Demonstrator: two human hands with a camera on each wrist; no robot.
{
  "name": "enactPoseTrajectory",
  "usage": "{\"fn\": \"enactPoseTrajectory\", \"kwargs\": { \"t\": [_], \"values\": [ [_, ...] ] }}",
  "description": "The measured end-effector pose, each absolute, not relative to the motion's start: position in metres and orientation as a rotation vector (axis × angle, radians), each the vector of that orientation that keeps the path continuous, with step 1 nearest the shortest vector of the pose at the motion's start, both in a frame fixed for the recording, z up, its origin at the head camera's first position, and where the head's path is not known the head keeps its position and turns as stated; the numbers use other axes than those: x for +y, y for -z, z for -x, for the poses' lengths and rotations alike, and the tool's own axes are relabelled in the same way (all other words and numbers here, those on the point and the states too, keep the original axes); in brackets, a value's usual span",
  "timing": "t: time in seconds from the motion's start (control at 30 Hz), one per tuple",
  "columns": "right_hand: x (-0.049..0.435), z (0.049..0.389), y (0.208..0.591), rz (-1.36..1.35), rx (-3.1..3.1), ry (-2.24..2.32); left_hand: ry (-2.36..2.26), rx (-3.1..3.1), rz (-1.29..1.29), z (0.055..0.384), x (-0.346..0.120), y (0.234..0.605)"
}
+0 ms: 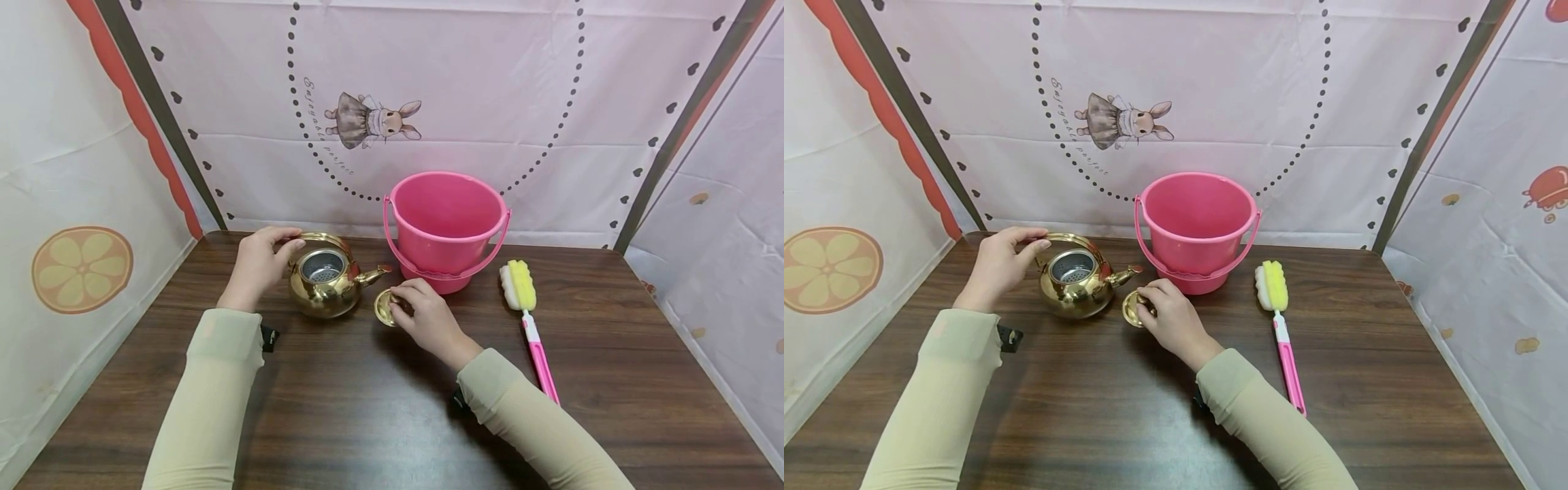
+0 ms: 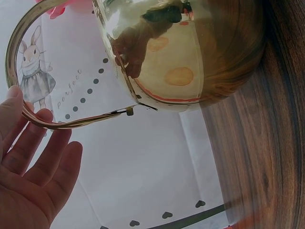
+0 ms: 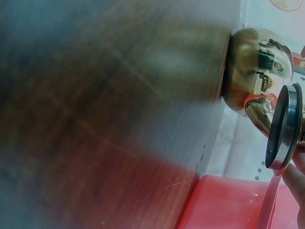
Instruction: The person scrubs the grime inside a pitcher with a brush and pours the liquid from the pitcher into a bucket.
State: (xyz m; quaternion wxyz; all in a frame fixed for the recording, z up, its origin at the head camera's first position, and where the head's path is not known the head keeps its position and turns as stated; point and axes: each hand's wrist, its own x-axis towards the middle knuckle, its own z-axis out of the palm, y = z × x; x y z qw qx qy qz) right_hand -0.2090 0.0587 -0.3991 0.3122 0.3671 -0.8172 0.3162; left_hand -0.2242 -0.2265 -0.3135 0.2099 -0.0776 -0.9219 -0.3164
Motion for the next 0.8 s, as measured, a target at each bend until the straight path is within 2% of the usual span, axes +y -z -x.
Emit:
{"fn": "enactPoseTrajectory", "kwargs": {
  "t": [0.8],
  "values": [
    [0.0670,0.2073,0.3985,-0.937,-2.169,-0.845,0.849,-2.536,0.230,0.2260,-0.2268,0.3149]
  ]
}}
